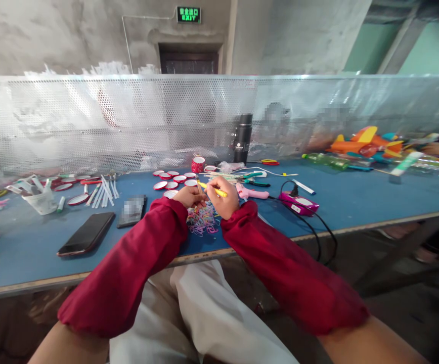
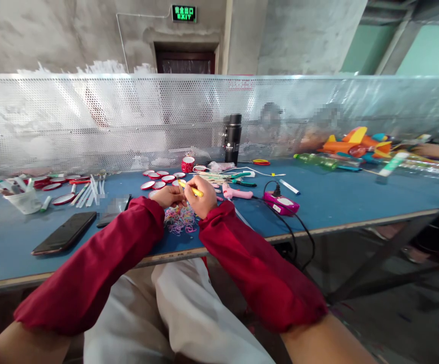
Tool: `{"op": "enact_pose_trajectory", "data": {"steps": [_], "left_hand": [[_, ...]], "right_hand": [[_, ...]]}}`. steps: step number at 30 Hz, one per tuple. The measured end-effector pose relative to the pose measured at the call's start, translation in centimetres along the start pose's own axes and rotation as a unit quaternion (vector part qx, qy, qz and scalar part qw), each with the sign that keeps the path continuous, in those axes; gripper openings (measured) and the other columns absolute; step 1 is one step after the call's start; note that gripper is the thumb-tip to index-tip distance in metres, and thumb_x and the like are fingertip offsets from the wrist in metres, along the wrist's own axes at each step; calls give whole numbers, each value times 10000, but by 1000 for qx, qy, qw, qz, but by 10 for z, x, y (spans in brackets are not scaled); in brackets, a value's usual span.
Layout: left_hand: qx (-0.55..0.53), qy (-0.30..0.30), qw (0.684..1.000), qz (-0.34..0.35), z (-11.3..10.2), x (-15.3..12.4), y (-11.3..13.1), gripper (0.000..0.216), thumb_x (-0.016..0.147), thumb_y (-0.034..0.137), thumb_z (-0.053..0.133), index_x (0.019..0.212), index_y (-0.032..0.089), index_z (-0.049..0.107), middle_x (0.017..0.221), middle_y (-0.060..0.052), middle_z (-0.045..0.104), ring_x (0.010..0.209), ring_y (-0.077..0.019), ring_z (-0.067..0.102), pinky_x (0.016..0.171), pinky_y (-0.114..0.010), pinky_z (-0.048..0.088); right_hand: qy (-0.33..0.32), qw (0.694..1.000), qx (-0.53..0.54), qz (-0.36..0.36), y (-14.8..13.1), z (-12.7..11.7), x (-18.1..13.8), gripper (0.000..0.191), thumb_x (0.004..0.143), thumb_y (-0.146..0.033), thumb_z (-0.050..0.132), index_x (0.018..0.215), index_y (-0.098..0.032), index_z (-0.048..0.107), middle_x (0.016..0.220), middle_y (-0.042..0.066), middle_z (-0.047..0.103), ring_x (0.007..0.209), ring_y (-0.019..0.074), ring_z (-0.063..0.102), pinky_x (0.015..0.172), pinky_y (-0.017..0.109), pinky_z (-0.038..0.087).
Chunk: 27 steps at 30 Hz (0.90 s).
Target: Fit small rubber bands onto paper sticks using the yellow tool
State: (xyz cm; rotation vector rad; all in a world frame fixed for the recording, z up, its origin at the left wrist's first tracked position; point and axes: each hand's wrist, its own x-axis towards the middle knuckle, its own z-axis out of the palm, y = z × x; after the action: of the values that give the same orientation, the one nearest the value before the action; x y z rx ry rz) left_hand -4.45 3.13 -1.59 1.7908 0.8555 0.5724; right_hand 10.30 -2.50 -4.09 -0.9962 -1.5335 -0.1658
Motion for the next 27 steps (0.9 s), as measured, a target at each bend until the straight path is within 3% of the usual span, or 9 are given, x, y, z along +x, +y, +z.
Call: {"op": "enact_pose_trajectory", "data": {"steps": [27], "left_hand": [[-6,5,1000,-6,0,1,1,134,825,188,693,726,109,653,627,-20,668,514,-72,576,473,-171,354]], "right_hand": [[25,999,-9,26,-2,-1,0,131,876,-302,529,763,-238,547,734,20,658,698,180,613,642,297,477]]}}
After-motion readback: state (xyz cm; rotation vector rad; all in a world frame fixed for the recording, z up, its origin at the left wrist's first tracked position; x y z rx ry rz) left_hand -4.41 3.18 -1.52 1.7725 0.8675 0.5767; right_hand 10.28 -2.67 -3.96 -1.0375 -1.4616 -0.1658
